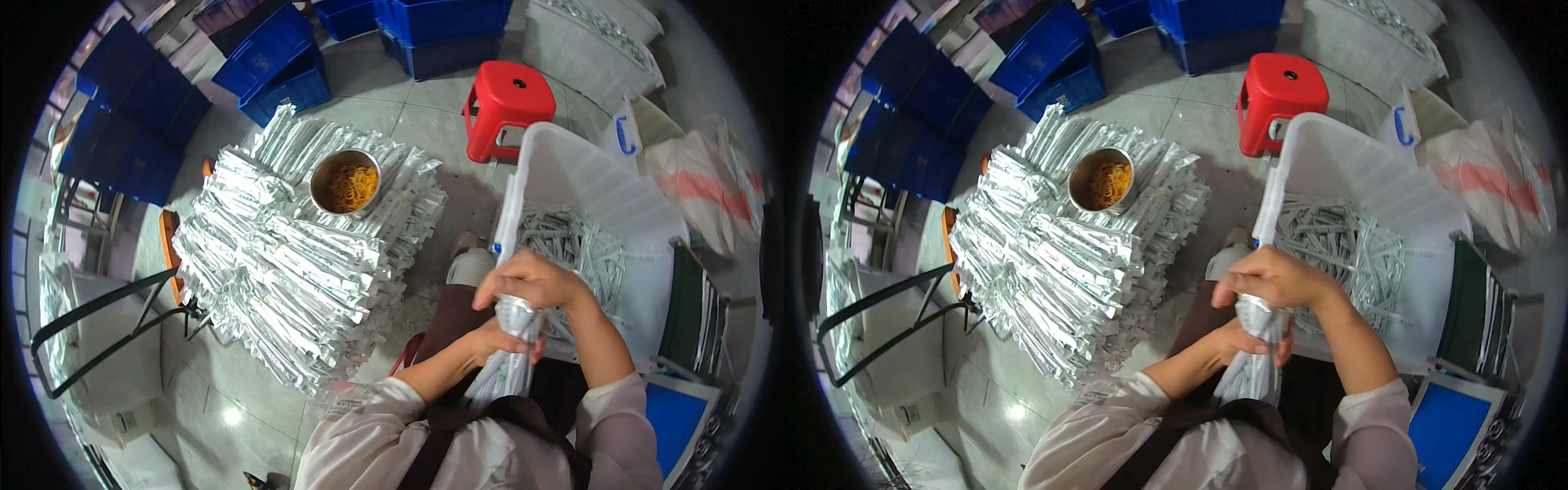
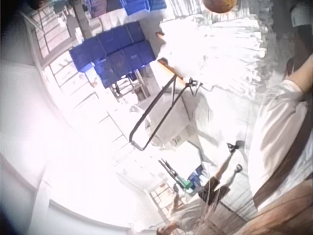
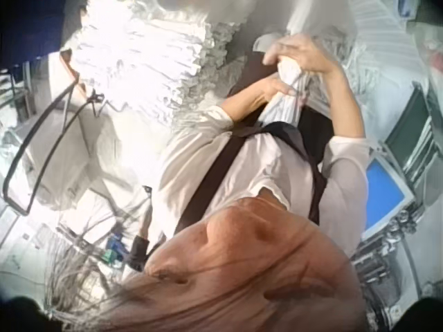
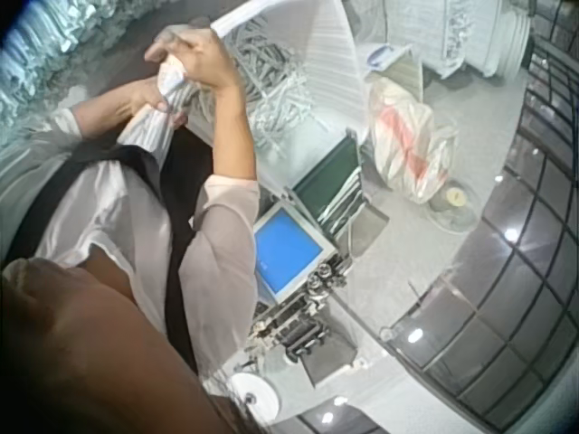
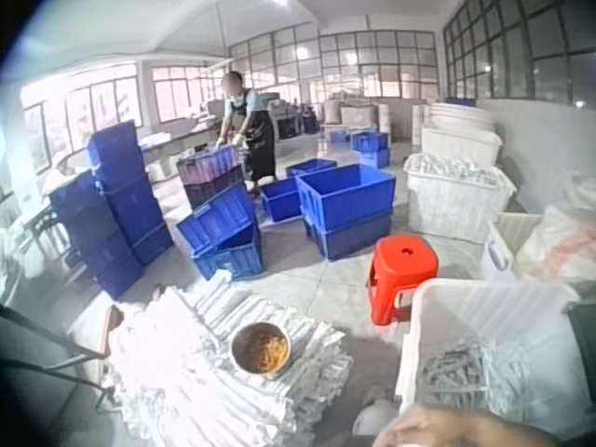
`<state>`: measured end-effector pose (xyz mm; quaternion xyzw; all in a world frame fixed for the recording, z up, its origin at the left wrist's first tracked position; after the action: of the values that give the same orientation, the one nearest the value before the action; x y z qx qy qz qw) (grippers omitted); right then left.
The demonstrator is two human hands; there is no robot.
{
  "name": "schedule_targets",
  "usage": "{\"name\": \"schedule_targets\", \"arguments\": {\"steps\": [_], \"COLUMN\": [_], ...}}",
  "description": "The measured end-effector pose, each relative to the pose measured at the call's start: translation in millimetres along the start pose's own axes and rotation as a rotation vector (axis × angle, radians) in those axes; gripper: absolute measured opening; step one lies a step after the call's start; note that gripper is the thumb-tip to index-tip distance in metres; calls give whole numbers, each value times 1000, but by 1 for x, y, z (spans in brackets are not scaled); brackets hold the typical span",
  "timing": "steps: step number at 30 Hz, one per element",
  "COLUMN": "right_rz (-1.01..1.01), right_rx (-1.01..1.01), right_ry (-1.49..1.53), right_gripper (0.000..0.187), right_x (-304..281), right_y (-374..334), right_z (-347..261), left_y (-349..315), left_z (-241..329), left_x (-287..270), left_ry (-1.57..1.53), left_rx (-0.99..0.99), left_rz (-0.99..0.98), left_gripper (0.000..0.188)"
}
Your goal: The person bundles small white packets by hand, aligning them into stacks before placing them into a white bin. They occasionally reach into a small bowl and handle a small item.
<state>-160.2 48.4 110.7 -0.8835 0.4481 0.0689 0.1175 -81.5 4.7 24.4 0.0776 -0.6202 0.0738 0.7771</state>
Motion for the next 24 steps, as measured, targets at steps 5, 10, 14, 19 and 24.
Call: {"name": "schedule_targets", "arguments": {"steps": [5,10,14,19,24], "right_rz": [335,302,131,225,502], "right_rx": [-55,27,265,154,98], "right_ry": [-263,-1401,-1447,-1513,-1027], "right_gripper": [20,17,16,17,12], "right_x": [0,12,6,19,-3], "right_y": [157,277,296,296,276], "right_z": [13,40,67,68,41], "left_y": [-82,-117,-119,-122,-119], "left_z": [74,92,97,94,93], "left_x": [-9,-8,-17,-26,-21], "left_ry": [14,114,68,87,127], "left_rx": [386,517,536,530,544], "left_rz": [137,205,202,224,240], "left_gripper": [59,56,55,56,58]}}
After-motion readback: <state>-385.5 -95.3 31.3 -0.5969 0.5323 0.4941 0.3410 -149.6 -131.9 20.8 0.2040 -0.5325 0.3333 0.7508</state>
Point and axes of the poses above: each hand's wrist, its own y-axis towards the middle knuckle, its own x-axis out of the palm, z = x × y, the point moved 6 cm from there along y, towards the middle knuckle, and after that the axes turned 7 degrees about -y, right-handed, at the moved point
